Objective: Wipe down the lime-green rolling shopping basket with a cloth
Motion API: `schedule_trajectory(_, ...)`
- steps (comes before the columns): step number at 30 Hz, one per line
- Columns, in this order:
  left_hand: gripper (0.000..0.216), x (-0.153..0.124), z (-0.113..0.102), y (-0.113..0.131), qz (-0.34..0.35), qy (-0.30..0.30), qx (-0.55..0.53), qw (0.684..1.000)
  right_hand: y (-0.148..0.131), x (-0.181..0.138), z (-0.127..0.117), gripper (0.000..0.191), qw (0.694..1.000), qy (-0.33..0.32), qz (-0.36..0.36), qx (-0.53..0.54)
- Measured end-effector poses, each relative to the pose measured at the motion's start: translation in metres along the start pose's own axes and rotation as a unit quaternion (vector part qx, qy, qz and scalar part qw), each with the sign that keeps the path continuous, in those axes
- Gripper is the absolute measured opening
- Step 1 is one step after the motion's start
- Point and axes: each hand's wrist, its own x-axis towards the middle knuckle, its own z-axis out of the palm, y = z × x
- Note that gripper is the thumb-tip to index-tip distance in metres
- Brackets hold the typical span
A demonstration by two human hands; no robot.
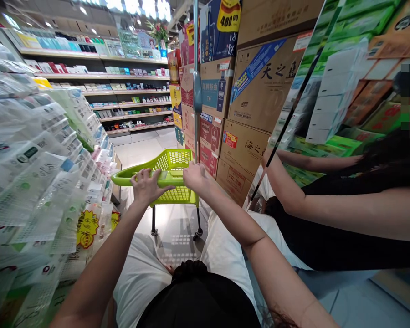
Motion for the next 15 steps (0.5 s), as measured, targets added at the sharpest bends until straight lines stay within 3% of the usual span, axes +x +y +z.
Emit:
schedule_trajectory(4, 0.073, 0.000, 0.004, 0.013, -0.010, 0.018, 0.011, 1.000, -0.031, -0.009, 0.002, 0.033, 1.000, 0.020, -0.006, -0.001)
schedule_trajectory(6, 0.074, 0.001, 0.003, 0.010, -0.004, 0.013, 0.015, 1.000, -0.033, -0.015, 0.005, 0.031, 0.999, 0.039, -0.024, 0.006)
schedule_trajectory(8, 0.078, 0.003, 0.000, 0.001, 0.014, -0.011, 0.008, 1.000, -0.023, -0.020, 0.008, 0.025, 0.998, 0.054, -0.024, 0.002)
schedule_trajectory(12, 0.086, 0.008, -0.007, -0.019, 0.034, -0.060, -0.022, 0.997, 0.020, -0.017, 0.011, 0.028, 0.997, 0.062, 0.040, 0.005)
schedule_trajectory(15, 0.088, 0.011, -0.008, -0.018, 0.016, -0.070, -0.021, 0.997, 0.026, -0.011, 0.014, 0.027, 0.996, 0.058, 0.069, 0.014)
